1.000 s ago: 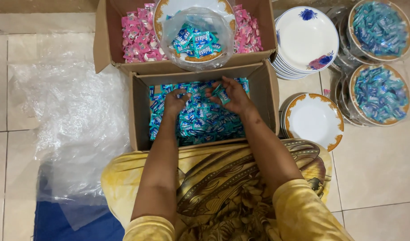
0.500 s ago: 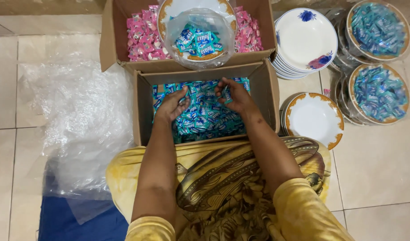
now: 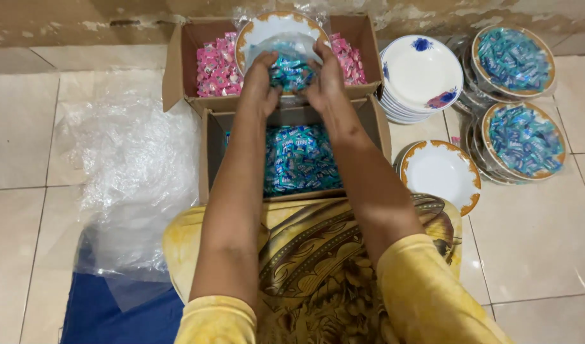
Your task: Packing small wrapped candies and plates into cardboard boxes
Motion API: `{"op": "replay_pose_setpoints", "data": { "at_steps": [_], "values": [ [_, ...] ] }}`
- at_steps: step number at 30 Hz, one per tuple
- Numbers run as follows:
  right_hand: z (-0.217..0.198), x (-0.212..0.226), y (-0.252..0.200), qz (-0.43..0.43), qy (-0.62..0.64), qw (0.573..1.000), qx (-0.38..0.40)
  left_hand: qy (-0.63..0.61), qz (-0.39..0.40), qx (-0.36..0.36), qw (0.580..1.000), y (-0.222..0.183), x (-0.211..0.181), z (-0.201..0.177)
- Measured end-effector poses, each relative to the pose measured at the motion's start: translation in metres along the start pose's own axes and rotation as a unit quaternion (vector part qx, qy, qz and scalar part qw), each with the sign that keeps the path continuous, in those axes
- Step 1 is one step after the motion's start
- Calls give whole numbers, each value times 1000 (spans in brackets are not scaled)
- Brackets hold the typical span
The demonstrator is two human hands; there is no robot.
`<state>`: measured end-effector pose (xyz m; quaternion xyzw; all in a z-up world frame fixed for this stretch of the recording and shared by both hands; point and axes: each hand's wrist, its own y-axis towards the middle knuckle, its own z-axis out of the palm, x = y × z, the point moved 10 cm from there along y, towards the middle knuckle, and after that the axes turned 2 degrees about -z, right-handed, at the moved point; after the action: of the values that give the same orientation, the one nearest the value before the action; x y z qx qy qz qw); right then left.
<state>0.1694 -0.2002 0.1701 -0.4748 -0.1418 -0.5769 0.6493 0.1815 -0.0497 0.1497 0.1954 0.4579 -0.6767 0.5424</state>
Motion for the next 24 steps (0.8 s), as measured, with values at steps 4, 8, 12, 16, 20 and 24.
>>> {"op": "replay_pose_setpoints", "data": {
  "at_steps": [4,8,12,16,20,24],
  "values": [
    [-32,-19,20,-8,-29,999,14,75,75,4,994,-12,8,-39],
    [-77,-31,-3,-54,-127,982,129,72,43,55,995,-34,62,-112],
    [-163,-99,44,-44,-352,930,96,382,72,-25,921,17,131,-198],
    [-170,-156,33,-44,-725,638,255,599,-13,45,800,-16,177,-178],
    [-188,-235,39,-50,-787,495,366,752,-28,116,648,5,241,-196],
    [-189,-211,40,-120,-818,471,308,697,-15,98,710,-8,229,-190]
  ]
}}
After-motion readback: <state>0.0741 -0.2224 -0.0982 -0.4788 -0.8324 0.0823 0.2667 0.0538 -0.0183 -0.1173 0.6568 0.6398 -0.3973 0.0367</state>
